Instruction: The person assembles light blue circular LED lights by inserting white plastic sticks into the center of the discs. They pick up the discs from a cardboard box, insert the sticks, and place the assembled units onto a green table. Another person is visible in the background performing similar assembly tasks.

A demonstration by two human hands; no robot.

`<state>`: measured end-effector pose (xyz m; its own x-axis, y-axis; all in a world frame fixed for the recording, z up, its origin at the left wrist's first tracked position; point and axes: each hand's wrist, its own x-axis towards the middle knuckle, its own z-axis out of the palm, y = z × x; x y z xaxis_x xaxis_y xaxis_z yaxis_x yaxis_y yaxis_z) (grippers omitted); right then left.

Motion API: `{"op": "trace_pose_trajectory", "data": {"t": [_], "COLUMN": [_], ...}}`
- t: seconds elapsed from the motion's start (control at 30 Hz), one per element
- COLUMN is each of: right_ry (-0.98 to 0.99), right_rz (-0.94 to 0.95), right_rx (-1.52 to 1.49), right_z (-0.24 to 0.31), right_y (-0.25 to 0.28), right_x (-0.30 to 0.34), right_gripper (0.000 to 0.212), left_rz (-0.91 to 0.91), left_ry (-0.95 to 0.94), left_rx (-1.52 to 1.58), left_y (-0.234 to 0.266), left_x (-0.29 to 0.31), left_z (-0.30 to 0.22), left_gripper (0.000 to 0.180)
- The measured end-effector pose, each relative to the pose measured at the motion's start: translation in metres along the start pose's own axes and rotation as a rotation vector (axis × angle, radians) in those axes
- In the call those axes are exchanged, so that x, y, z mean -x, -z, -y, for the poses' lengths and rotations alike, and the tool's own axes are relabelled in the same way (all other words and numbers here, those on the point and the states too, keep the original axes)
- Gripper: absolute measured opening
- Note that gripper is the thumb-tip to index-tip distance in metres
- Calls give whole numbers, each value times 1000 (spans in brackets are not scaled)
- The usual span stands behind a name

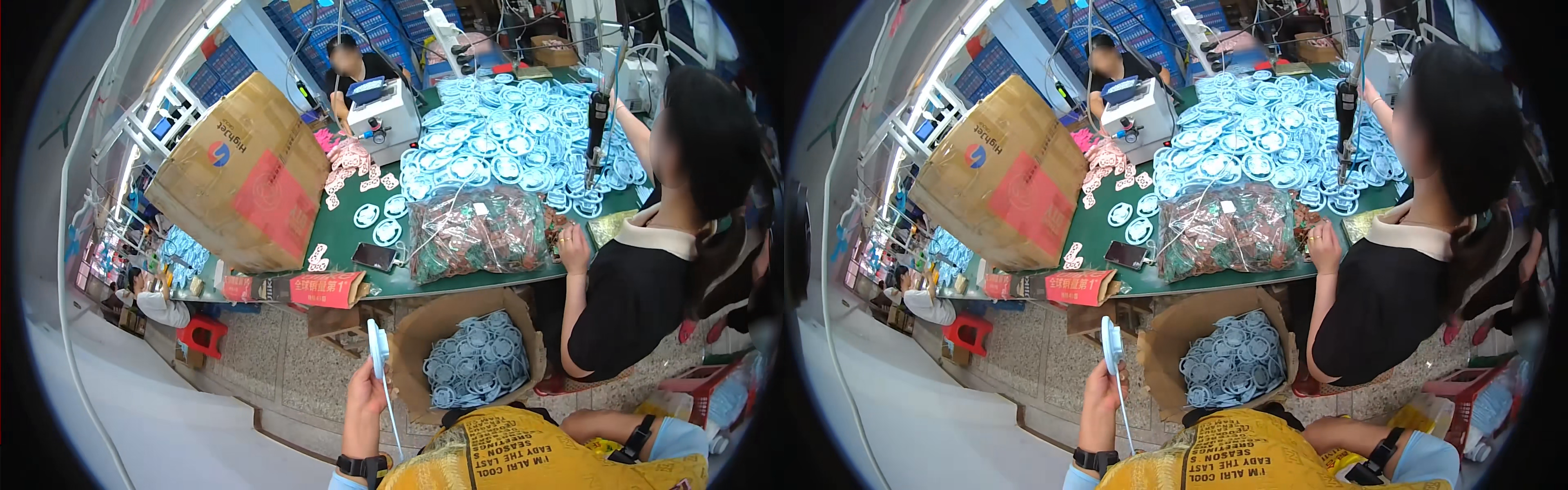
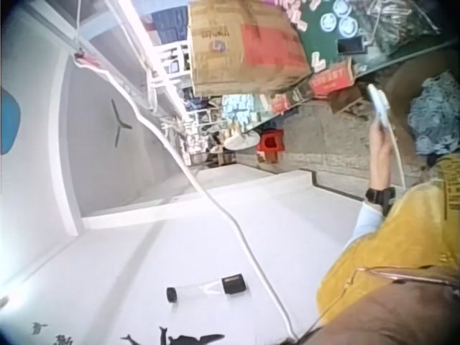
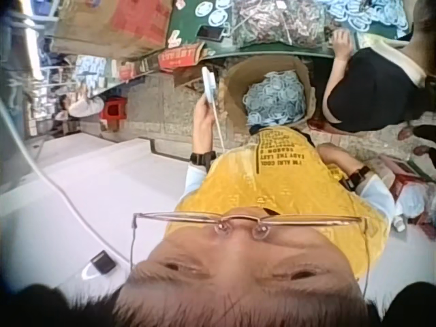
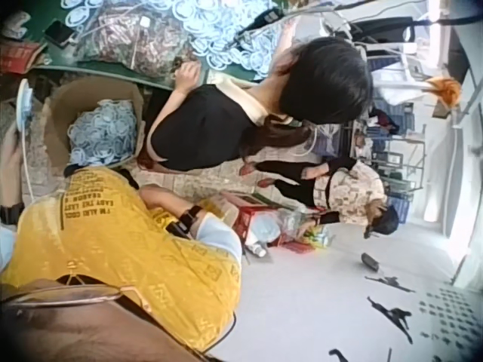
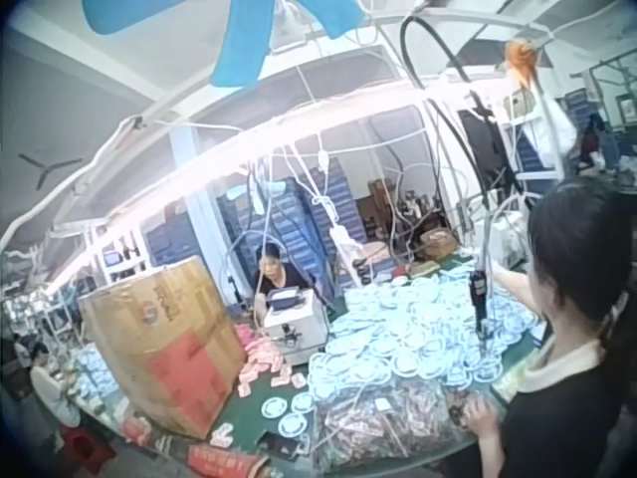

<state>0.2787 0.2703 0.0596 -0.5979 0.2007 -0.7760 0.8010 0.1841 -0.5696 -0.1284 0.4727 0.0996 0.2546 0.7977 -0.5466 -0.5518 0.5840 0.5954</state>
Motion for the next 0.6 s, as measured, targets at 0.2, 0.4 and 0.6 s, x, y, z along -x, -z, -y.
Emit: {"op": "trace_pose_trajectory", "data": {"t": [0.2,0.4,0.6], "right_ry": [16,14,-1], "right_rz": [-17,-25,-74], "right_rx": [-62,-64,-24], "right_z": [-7,-5,-6], "right_y": [-5,0,-2], "right_x": [-4,-1,-5], "right_gripper": [45,42,37], "left_rz": [-57,-55,-86], "left_ry": [-36,-21,-15], "left_rx": [-22,1,-12], "left_y": [-2,5,10], "left_x": [-2,-5,-8], "left_z": [1,3,2], "left_gripper": [24,23,22]}}
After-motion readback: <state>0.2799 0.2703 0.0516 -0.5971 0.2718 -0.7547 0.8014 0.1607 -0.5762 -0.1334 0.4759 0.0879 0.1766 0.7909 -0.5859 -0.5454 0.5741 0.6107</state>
